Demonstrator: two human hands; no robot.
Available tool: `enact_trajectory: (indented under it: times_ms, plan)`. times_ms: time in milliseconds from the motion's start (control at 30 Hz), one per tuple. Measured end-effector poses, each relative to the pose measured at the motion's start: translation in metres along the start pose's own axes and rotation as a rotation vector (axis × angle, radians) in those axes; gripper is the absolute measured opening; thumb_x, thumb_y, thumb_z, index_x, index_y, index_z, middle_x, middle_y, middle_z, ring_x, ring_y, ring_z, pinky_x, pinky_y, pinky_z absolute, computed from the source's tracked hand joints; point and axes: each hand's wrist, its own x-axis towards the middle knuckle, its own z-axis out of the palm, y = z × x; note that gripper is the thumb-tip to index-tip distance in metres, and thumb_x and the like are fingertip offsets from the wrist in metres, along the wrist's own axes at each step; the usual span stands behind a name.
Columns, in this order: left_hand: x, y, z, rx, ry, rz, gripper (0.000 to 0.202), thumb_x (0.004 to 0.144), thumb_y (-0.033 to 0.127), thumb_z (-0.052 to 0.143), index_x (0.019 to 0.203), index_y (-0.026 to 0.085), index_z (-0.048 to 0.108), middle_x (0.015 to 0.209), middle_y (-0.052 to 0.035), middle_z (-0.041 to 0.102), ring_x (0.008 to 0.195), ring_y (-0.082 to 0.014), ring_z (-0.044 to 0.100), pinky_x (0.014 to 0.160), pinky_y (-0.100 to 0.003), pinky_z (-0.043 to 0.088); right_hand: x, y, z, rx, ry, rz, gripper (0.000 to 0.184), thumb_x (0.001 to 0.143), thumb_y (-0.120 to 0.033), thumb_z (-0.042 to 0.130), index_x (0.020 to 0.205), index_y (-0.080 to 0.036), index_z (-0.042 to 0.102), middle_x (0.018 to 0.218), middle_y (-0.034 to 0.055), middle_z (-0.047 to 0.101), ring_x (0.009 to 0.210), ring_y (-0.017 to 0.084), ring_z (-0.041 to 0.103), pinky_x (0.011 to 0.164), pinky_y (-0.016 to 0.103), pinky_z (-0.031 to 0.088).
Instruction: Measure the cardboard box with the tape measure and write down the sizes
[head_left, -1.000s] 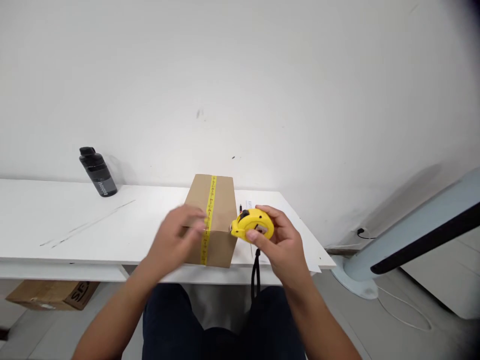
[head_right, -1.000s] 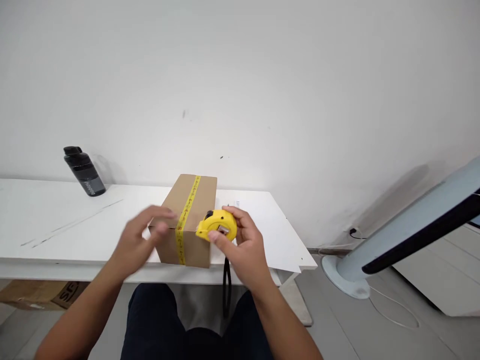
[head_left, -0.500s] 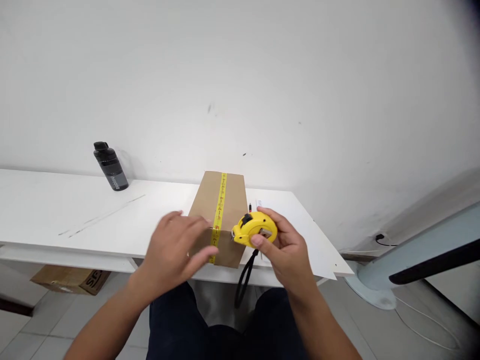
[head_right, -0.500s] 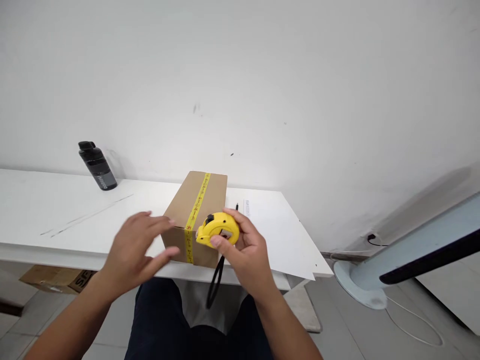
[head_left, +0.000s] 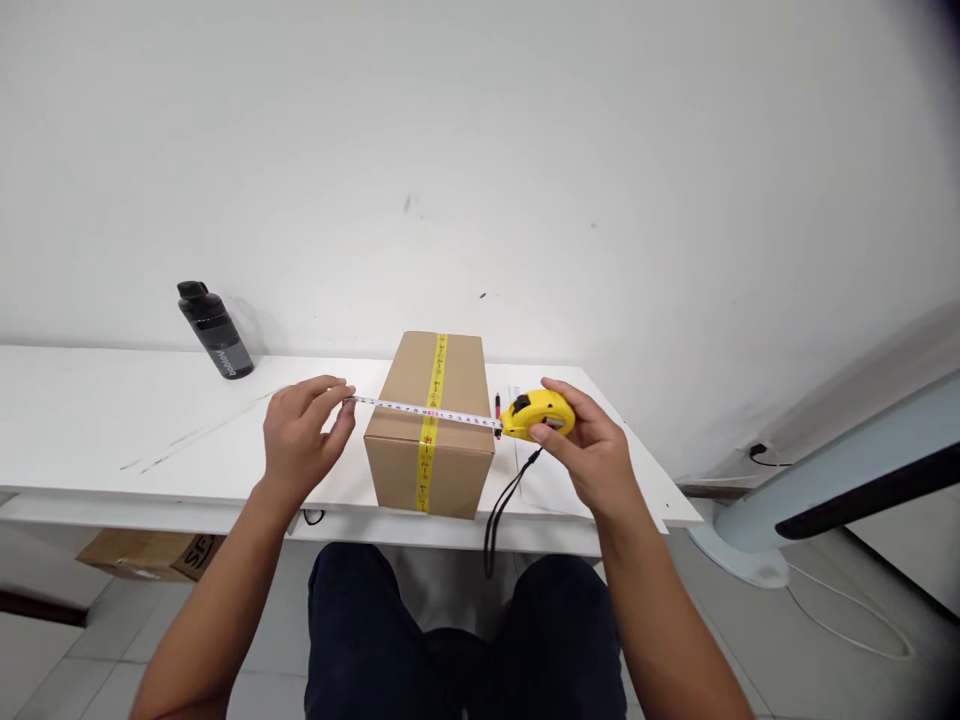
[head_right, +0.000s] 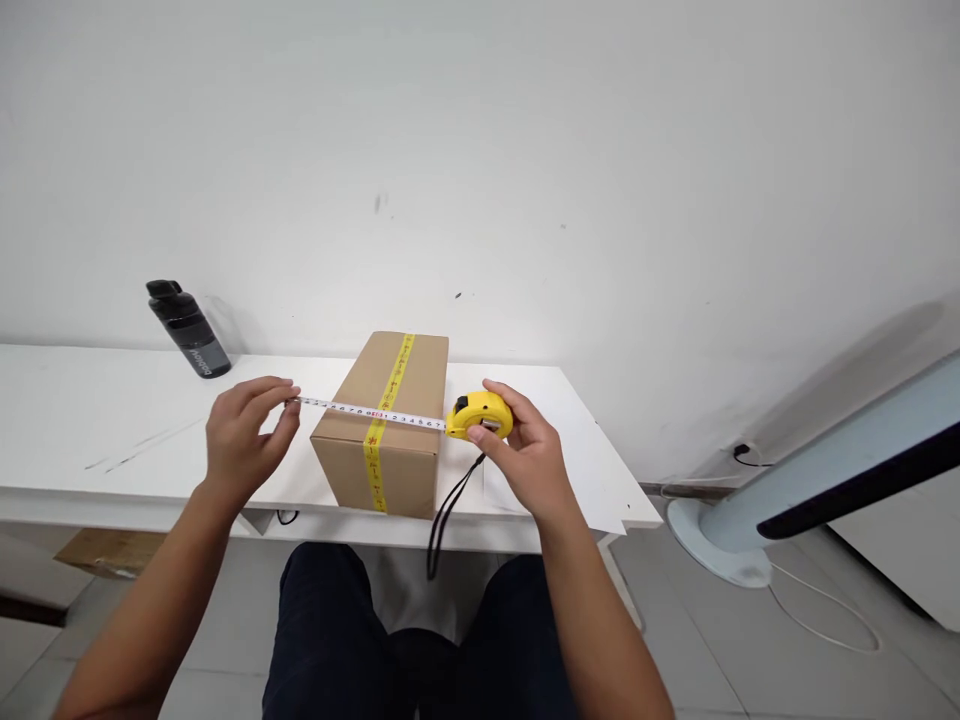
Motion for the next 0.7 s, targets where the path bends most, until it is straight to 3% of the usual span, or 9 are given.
enact_trajectory:
  times_ms: [100, 233, 500, 700]
  plan:
    - [-0.015, -0.011, 0.015, 0.054, -0.067, 0.094, 0.03, 0.088, 0.011, 0.063, 0.115, 0.024, 0.064, 0.104, -0.0045, 0.077, 0.083, -0.019, 0.071, 0.079, -0.035, 0.049, -0.001, 0.011, -0.008, -0.061, -0.016, -0.01, 0.05, 0.079, -0.038, 0.081, 0.127, -0.03, 0.067, 0.125, 0.006, 0.069, 0.116, 0.025, 0.065, 0.103, 0.045, 0.054]
    - [-0.026, -0.006, 0.013, -0.045, -0.135, 0.113, 0.033, 0.089, 0.01, 0.062, 0.119, 0.025, 0.063, 0.101, -0.0039, 0.077, 0.081, -0.0178, 0.071, 0.077, -0.032, 0.049, -0.015, 0.006, -0.01, -0.143, -0.023, -0.025, 0.05, 0.082, -0.038, 0.079, 0.13, -0.032, 0.066, 0.127, 0.0055, 0.069, 0.118, 0.025, 0.065, 0.104, 0.045, 0.054]
    - [-0.026, 0.011, -0.003, -0.265, -0.332, 0.018, 0.048, 0.094, 0.014, 0.051, 0.14, 0.024, 0.053, 0.134, -0.0117, 0.065, 0.117, -0.0252, 0.066, 0.091, -0.039, 0.053, -0.021, 0.0, -0.005, -0.29, -0.075, -0.068, 0.048, 0.088, -0.037, 0.073, 0.135, -0.033, 0.062, 0.13, 0.0067, 0.065, 0.118, 0.025, 0.063, 0.103, 0.043, 0.053]
    - [-0.029, 0.023, 0.003, -0.242, -0.241, -0.09, 0.039, 0.094, 0.028, 0.064, 0.132, 0.026, 0.062, 0.127, -0.0068, 0.071, 0.114, -0.0237, 0.069, 0.095, -0.037, 0.055, -0.024, 0.007, -0.003, -0.21, -0.062, -0.062, 0.05, 0.088, -0.035, 0.073, 0.136, -0.031, 0.061, 0.132, 0.0069, 0.064, 0.119, 0.024, 0.062, 0.106, 0.043, 0.051]
